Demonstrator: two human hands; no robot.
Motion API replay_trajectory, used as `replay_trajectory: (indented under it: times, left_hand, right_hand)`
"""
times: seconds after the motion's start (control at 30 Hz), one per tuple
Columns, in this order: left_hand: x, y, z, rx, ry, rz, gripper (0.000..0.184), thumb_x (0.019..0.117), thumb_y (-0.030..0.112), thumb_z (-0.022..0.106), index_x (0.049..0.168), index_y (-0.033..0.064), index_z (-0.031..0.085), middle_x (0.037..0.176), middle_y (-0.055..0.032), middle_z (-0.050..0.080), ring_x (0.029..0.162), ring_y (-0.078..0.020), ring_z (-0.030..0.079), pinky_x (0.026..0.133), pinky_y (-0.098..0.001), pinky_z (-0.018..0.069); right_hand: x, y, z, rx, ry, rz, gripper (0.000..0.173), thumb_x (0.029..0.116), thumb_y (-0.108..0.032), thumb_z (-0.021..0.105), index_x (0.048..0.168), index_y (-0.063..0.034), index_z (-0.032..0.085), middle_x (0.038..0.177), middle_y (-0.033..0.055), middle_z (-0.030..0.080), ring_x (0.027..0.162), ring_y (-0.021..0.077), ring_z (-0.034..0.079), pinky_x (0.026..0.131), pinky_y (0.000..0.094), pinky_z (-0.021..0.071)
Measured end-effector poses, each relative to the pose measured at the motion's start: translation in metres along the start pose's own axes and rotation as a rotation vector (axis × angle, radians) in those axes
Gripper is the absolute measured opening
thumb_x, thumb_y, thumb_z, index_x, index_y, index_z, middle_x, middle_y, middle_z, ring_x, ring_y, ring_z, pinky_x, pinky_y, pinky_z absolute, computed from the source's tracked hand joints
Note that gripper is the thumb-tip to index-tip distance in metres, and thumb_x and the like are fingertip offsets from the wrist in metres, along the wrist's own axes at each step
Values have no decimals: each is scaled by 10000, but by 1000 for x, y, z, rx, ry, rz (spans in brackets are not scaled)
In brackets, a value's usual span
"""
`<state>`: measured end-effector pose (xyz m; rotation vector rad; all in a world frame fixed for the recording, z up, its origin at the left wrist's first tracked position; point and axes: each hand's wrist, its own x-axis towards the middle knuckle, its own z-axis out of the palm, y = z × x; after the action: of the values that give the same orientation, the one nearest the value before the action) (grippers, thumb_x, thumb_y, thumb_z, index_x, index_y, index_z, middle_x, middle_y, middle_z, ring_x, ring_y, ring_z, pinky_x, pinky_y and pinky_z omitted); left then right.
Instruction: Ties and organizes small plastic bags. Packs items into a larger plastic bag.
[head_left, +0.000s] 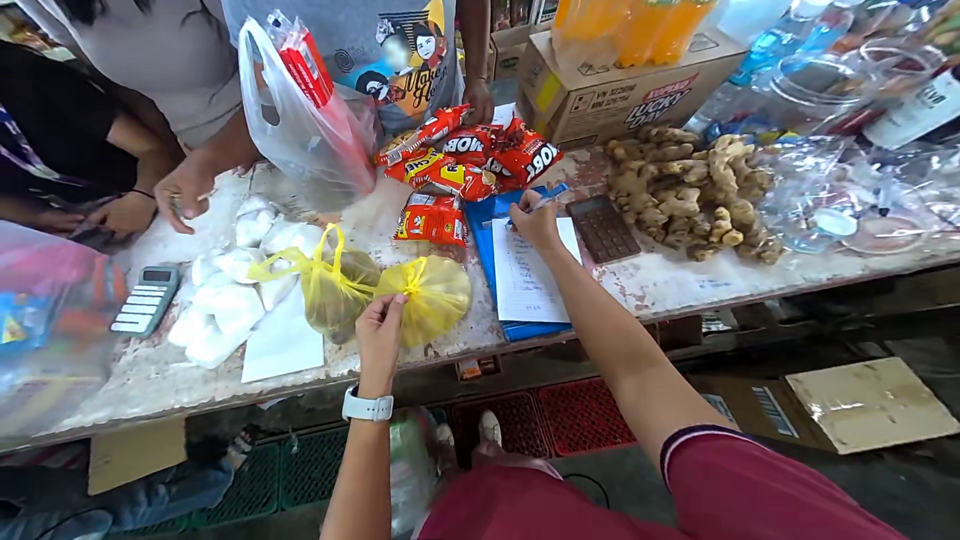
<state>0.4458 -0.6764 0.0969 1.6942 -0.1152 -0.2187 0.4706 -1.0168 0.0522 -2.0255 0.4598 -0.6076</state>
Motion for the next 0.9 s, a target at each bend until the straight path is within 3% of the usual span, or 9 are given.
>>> replay_trajectory:
  times: [0.17,0.33,0.6,0.83,0.9]
  left_hand:
    - [0,5,1,-3,14,-3,145,1024,93,584,985,15,700,678,66,568,469,13,404,444,-154,354]
    - [-2,5,0,-12,17,-8,152,1030,86,572,987,13,699,690,59,584,469,13,412,443,-152,358]
    - [-4,3,-1,-6,21,-16,150,1029,92,577,985,15,698,694,56,591,471,11,412,447,-155,356]
    - [-2,3,0,5,21,-9,144,1025,81,579,984,15,700,687,64,586,475,16,416,449,-152,358]
    - [0,4,0,24,7,0,151,1027,98,575,1001,10,695,711,61,590,489,18,424,460,-156,368]
  right_hand:
    - [3,1,-4,33,5,45,183,981,-100,590,886,55,571,696,91,579,548,145,594,561,327,543]
    - [3,6,-2,-25,24,-45,193,955,-76,598,823,61,566,673,106,550,550,158,563,561,334,516]
    - [3,5,-1,-65,41,-29,178,955,-54,586,861,97,583,714,158,570,596,219,574,608,394,511]
    - [1,9,-11,-34,49,-10,194,964,-85,591,835,56,562,689,109,545,567,167,556,587,355,512]
    - [1,4,-13,-54,23,-4,191,952,-77,587,832,70,563,690,134,556,583,209,568,600,405,516]
